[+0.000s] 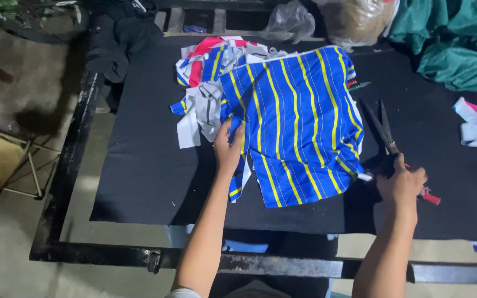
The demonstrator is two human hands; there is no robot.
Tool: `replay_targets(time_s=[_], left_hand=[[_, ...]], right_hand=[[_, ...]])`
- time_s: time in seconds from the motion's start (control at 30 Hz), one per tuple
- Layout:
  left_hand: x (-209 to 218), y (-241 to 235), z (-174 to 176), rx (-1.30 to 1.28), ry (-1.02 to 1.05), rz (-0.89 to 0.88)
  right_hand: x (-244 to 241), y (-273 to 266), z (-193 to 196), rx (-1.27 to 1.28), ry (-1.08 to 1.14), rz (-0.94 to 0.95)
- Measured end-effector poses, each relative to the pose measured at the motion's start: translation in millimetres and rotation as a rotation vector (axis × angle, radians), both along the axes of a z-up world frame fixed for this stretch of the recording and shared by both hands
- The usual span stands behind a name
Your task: Cutting out garment pieces from striped fabric using large industrial scissors on a cutting table.
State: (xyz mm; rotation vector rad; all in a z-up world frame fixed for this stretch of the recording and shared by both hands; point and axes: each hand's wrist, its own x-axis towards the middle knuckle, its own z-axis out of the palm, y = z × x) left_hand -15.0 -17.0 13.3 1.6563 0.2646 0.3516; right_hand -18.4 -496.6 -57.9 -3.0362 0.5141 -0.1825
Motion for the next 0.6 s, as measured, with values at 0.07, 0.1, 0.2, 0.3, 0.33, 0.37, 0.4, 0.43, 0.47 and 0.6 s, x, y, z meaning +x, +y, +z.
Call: replay_targets(time_s=[0.07, 0.1, 0.2, 0.3, 0.33, 0.37, 0.4, 0.43, 0.47, 0.6], left_hand=[[0.9, 0.3, -2.4, 0.02, -0.012, -0.019], [2.0, 0.6, -3.0, 0.038, -0.03, -0.028], [0.9, -1.9, 7.5, -0.008, 0.05, -0.042], [-1.0, -4.4, 12.4, -0.046, 0.151, -0.059], [-2.7, -6.8, 11.9, -0.049, 0.151, -0.06], [-4.4, -9.5, 11.1, -0.056, 0.061, -0.025], [-6.5, -12.9, 10.0, -0.062, -0.029, 0.009], [-6.3, -14.3, 11.5, -0.063, -0.027, 0.005], [-7.2, -15.7, 13.1, -0.088, -0.041, 0.013], [-13.4, -14.4, 20.5, -0.161, -0.043, 0.068]], right_hand=[[-7.8, 8.0, 8.2, 0.025, -0.039, -0.014], [-10.2, 12.1, 13.3, 0.048, -0.083, -0.018], [-20.2, 37.3, 57.2, 0.194, -0.024, 0.069], [-14.3, 35.4, 30.6, -0.001, -0.418, 0.33], [-15.9, 59.4, 48.7, -0.004, -0.417, 0.33], [-17.4, 83.3, 66.5, 0.043, -0.43, 0.397], [-20.1, 106.6, 83.5, 0.09, -0.441, 0.462], [-20.4, 120.6, 82.6, 0.088, -0.439, 0.459], [-21.5, 134.6, 82.1, 0.02, -0.401, 0.452], [-10.7, 138.7, 27.5, -0.004, -0.212, 0.38]])
